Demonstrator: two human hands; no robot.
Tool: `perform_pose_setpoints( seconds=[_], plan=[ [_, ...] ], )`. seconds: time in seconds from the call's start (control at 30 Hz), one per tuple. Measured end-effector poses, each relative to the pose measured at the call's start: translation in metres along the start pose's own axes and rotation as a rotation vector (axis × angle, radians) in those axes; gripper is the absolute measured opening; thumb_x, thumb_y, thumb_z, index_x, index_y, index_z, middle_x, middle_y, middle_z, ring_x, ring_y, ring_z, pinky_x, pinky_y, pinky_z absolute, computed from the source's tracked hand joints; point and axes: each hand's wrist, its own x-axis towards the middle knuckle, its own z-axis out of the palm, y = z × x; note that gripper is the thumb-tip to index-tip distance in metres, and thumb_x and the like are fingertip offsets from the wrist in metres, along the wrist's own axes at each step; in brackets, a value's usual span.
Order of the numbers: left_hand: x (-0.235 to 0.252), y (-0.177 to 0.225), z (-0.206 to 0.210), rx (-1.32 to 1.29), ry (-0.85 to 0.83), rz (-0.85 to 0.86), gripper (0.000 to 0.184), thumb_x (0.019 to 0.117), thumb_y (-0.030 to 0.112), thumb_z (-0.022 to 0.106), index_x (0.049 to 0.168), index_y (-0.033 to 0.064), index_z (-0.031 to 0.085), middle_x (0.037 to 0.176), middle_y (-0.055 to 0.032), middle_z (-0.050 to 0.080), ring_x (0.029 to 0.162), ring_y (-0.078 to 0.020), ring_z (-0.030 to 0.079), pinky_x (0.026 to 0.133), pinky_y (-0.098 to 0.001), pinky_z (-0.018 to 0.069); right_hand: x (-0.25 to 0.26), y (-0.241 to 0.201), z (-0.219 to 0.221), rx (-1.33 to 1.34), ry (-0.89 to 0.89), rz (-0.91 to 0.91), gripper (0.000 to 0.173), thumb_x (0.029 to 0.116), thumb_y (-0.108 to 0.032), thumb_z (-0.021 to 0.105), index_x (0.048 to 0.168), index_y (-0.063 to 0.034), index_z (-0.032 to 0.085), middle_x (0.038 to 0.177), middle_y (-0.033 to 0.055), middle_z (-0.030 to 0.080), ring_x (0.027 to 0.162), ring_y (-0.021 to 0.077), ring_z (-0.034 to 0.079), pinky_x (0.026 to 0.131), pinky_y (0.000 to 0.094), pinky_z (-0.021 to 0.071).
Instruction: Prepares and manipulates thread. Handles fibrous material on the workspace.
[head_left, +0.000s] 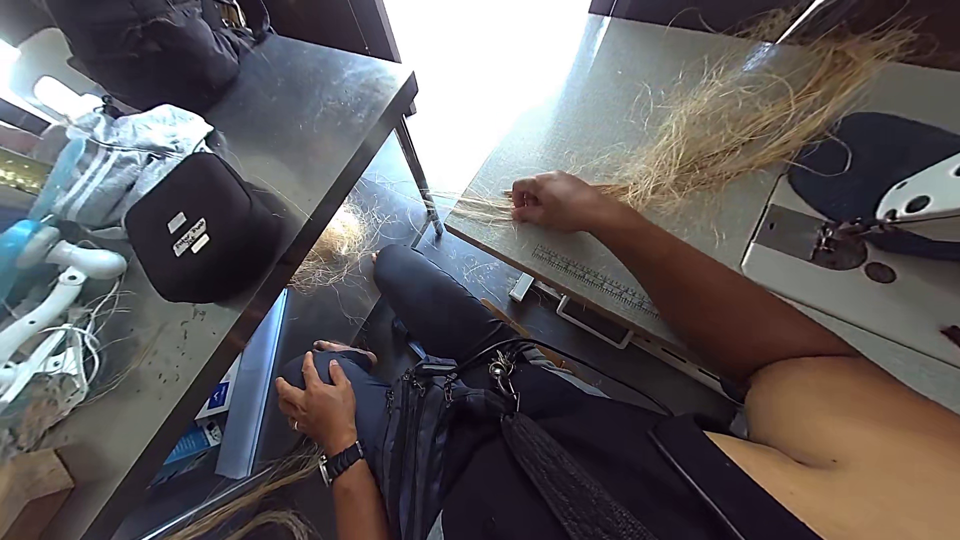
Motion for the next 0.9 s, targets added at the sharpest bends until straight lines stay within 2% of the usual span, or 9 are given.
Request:
perform_pose_setpoints(
  seconds=[0.1, 0.27, 0.37, 0.47, 0.57, 0.63, 0.7, 0.77, 0.9],
  plan=[
    [0.001, 0.004, 0.001, 0.010, -0.002, -0.002, 0.049, 0.0989, 0.044, 0.062, 0.144, 0.0253, 0.060, 0.159, -0.0283, 0.035, 0.140, -0.0525, 0.041, 0.097, -0.0691, 0.0437, 0.006, 0.000, -0.002, -0.006, -0.031, 0.009, 0.012, 0.0965, -0.020, 0.072, 0.094, -0.0089, 0.070, 0.081, 0.0082, 0.065, 0.078, 0.0254, 0.065, 0.074, 0.0516, 0.0536],
    [0.005, 0.009, 0.004, 0.033, -0.027, 0.009, 0.050, 0.0984, 0.045, 0.061, 0.144, 0.0246, 0.060, 0.159, -0.0284, 0.035, 0.140, -0.0532, 0.040, 0.097, -0.0689, 0.0438, 0.003, 0.001, 0.000, -0.006, -0.050, 0.003, 0.012, 0.0964, -0.021, 0.071, 0.095, -0.0095, 0.070, 0.084, 0.0084, 0.067, 0.083, 0.0260, 0.065, 0.078, 0.0523, 0.0528],
    [0.009, 0.021, -0.001, 0.006, -0.102, -0.006, 0.048, 0.0983, 0.043, 0.063, 0.142, 0.0236, 0.061, 0.159, -0.0303, 0.032, 0.140, -0.0561, 0.038, 0.097, -0.0718, 0.0423, -0.001, 0.002, -0.001, 0.013, -0.037, -0.013, 0.015, 0.0951, -0.023, 0.074, 0.102, -0.0102, 0.071, 0.086, 0.0079, 0.066, 0.083, 0.0261, 0.064, 0.078, 0.0522, 0.0531],
    [0.018, 0.023, -0.012, -0.101, -0.160, 0.007, 0.045, 0.0991, 0.039, 0.064, 0.138, 0.0158, 0.064, 0.154, -0.0345, 0.037, 0.139, -0.0581, 0.037, 0.101, -0.0735, 0.0386, -0.002, 0.001, -0.001, 0.030, -0.040, -0.022, 0.023, 0.0934, -0.026, 0.076, 0.110, -0.0111, 0.069, 0.085, 0.0072, 0.065, 0.081, 0.0259, 0.064, 0.076, 0.0526, 0.0530],
    [0.035, 0.036, -0.032, -0.228, -0.135, 0.207, 0.040, 0.1023, 0.031, 0.059, 0.130, 0.0034, 0.068, 0.138, -0.0320, 0.057, 0.132, -0.0505, 0.051, 0.108, -0.0639, 0.0405, -0.003, -0.001, -0.004, 0.040, -0.056, -0.018, 0.027, 0.0928, -0.026, 0.077, 0.114, -0.0119, 0.069, 0.087, 0.0079, 0.066, 0.083, 0.0267, 0.064, 0.079, 0.0535, 0.0531],
    [0.049, 0.063, -0.055, -0.357, -0.144, 0.401, 0.039, 0.1043, 0.028, 0.055, 0.128, -0.0010, 0.067, 0.135, -0.0286, 0.061, 0.129, -0.0440, 0.057, 0.109, -0.0576, 0.0441, -0.002, 0.000, -0.003, 0.045, -0.049, -0.039, 0.025, 0.0923, -0.024, 0.078, 0.113, -0.0133, 0.070, 0.087, 0.0074, 0.067, 0.083, 0.0264, 0.065, 0.078, 0.0542, 0.0533],
    [0.060, 0.102, -0.074, -0.457, -0.179, 0.573, 0.040, 0.1051, 0.029, 0.052, 0.128, 0.0009, 0.067, 0.131, -0.0222, 0.064, 0.120, -0.0329, 0.065, 0.101, -0.0505, 0.0531, -0.001, 0.001, -0.002, 0.034, -0.050, -0.067, 0.020, 0.0930, -0.024, 0.076, 0.110, -0.0149, 0.072, 0.089, 0.0071, 0.068, 0.085, 0.0261, 0.065, 0.080, 0.0543, 0.0530],
    [0.061, 0.147, -0.085, -0.527, -0.204, 0.750, 0.038, 0.1047, 0.029, 0.051, 0.129, 0.0043, 0.067, 0.130, -0.0155, 0.066, 0.118, -0.0247, 0.065, 0.098, -0.0460, 0.0551, -0.001, 0.002, -0.001, 0.020, -0.058, -0.073, 0.013, 0.0933, -0.024, 0.075, 0.104, -0.0164, 0.074, 0.089, 0.0068, 0.066, 0.086, 0.0261, 0.064, 0.080, 0.0544, 0.0524],
    [0.043, 0.231, -0.091, -0.572, -0.232, 1.047, 0.031, 0.1040, 0.027, 0.056, 0.124, 0.0085, 0.072, 0.132, -0.0142, 0.065, 0.127, -0.0281, 0.059, 0.108, -0.0485, 0.0484, 0.000, 0.005, -0.004, 0.028, -0.086, -0.099, 0.013, 0.0944, -0.028, 0.074, 0.096, -0.0149, 0.076, 0.087, 0.0066, 0.065, 0.085, 0.0247, 0.063, 0.080, 0.0523, 0.0517]
  ],
)
